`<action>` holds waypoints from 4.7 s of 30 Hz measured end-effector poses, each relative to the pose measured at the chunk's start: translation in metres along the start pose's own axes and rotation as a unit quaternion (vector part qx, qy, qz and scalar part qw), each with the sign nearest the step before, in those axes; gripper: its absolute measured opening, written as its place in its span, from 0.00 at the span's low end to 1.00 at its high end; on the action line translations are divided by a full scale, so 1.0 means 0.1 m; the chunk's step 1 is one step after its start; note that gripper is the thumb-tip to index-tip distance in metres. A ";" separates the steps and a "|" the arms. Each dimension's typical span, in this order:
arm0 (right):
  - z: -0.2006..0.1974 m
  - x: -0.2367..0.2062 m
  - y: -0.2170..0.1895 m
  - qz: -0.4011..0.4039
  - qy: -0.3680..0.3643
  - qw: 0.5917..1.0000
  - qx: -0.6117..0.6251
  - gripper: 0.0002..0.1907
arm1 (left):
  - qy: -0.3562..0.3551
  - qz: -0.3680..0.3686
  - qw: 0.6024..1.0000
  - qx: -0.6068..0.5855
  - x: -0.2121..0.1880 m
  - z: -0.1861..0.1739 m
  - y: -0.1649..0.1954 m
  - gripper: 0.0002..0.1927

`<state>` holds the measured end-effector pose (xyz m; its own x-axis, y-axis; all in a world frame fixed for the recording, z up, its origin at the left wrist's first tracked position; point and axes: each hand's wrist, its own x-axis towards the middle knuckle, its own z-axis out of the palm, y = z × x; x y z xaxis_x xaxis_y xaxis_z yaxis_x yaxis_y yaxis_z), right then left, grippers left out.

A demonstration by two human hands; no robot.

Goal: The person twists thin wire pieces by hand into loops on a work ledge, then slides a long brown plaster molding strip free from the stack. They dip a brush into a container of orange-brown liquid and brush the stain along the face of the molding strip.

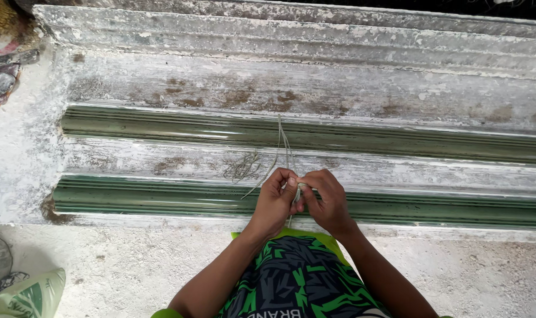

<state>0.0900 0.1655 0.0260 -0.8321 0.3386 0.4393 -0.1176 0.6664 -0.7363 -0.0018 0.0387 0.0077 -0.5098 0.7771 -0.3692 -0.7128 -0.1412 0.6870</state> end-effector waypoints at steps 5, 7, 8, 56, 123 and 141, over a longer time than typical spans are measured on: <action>-0.08 -0.31 0.47 0.016 0.005 0.990 0.141 0.10 | -0.018 0.073 0.991 0.112 0.05 0.14 -0.20 0.09; -0.09 -0.37 0.58 0.028 0.009 0.978 0.207 0.10 | -0.015 0.092 0.987 0.127 0.07 0.19 -0.23 0.09; -0.10 -0.39 0.63 0.027 0.010 0.972 0.235 0.09 | -0.010 0.096 0.987 0.131 0.07 0.24 -0.23 0.08; -1.25 -1.02 0.52 0.093 0.041 0.989 0.103 0.05 | 0.033 0.225 0.936 0.267 -0.17 1.23 -1.21 0.06; -1.20 -1.39 0.89 0.142 -0.140 0.681 0.704 0.18 | -0.205 -0.012 0.978 0.041 -0.31 0.89 -0.98 0.18; -0.94 -1.46 0.99 0.257 0.068 0.694 0.669 0.10 | -0.139 0.105 0.984 -0.037 -0.28 0.89 -0.98 0.09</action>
<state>0.2509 0.2446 -0.0624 -0.9026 0.4229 -0.0808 -0.2978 -0.7486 -0.5924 0.1250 0.0857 0.0068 -0.5054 0.8623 -0.0317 -0.6441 -0.3525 0.6789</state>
